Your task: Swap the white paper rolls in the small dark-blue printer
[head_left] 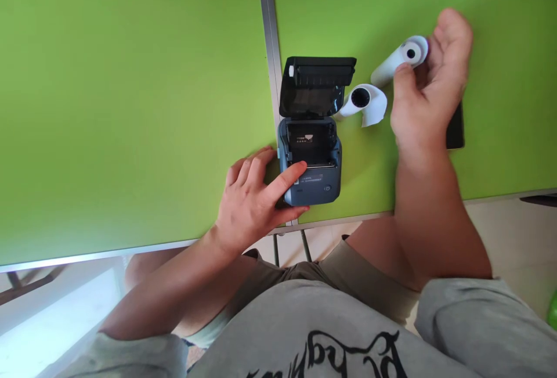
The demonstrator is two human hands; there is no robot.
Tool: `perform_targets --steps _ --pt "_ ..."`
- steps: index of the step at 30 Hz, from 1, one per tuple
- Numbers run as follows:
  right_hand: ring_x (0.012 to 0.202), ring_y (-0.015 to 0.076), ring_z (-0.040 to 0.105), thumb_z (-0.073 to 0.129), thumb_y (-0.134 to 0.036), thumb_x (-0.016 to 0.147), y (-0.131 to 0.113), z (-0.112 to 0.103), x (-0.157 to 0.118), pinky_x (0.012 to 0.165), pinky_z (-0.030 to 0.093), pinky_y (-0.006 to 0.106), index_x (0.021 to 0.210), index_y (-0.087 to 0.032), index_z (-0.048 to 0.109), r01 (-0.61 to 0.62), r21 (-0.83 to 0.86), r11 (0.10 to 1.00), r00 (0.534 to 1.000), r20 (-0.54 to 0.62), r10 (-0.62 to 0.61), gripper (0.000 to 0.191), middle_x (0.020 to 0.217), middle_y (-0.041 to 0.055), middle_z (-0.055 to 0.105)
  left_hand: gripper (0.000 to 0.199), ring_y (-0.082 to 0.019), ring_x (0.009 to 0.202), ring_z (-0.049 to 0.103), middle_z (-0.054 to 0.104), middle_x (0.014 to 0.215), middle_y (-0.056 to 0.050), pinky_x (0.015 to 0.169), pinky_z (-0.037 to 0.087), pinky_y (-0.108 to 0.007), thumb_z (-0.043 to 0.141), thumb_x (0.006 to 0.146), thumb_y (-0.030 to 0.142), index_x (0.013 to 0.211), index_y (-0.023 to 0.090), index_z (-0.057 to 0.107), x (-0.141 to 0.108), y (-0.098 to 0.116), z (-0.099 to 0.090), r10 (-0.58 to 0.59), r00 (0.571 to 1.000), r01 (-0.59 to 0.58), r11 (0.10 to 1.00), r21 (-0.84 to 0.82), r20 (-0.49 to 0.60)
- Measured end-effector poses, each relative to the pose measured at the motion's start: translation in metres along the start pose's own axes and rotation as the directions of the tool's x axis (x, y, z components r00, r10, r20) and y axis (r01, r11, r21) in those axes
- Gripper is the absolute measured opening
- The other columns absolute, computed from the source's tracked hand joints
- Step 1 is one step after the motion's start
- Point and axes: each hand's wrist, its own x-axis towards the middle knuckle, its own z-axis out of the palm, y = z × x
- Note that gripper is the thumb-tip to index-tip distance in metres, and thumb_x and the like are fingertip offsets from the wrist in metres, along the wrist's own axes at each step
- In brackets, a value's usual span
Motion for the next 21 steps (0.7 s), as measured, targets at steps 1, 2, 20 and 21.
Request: perform_targets --steps 1,2,20,21 --pt "0.137 0.0221 0.059 0.053 0.008 0.077 0.001 0.000 0.000 0.111 0.051 0.039 0.146 -0.022 0.052 0.006 0.008 1.000 0.999 0.032 -0.007 0.075 0.147 0.0112 0.057 0.068 -0.035 0.125 0.060 0.057 0.135 -0.023 0.096 0.046 -0.045 0.062 0.094 0.062 0.149 0.028 0.043 0.000 0.000 0.000 0.002 1.000 -0.002 1.000 0.002 0.001" --pt "0.135 0.0218 0.061 0.052 0.011 0.073 0.001 0.000 0.000 0.109 0.053 0.037 0.146 -0.023 0.053 0.007 0.000 1.000 0.998 0.056 -0.007 0.080 0.146 0.0108 0.059 0.068 -0.035 0.125 0.060 0.057 0.135 -0.023 0.096 0.046 -0.045 0.062 0.094 0.063 0.149 0.028 0.042 0.000 0.000 0.000 0.003 1.000 -0.003 1.000 0.004 0.000" --pt "0.097 0.0201 0.060 0.071 0.001 0.070 -0.051 0.003 0.011 0.095 0.049 0.043 0.101 -0.018 0.071 -0.279 -0.375 0.884 0.934 0.107 0.340 0.037 0.099 0.0054 0.057 0.065 -0.036 0.125 0.060 0.057 0.133 -0.023 0.094 0.045 -0.045 0.058 0.096 0.063 0.147 0.027 0.042 0.001 0.000 0.000 0.005 1.000 -0.005 1.000 0.005 -0.013" --pt "0.093 0.0193 0.060 0.073 -0.001 0.071 -0.053 0.003 0.011 0.093 0.049 0.042 0.102 -0.018 0.071 -0.284 -0.383 0.879 0.929 0.118 0.352 0.035 0.099 0.0052 0.057 0.065 -0.036 0.125 0.060 0.057 0.133 -0.023 0.094 0.045 -0.045 0.059 0.096 0.062 0.147 0.026 0.043 0.001 0.000 0.000 0.005 1.000 -0.005 1.000 0.003 -0.014"
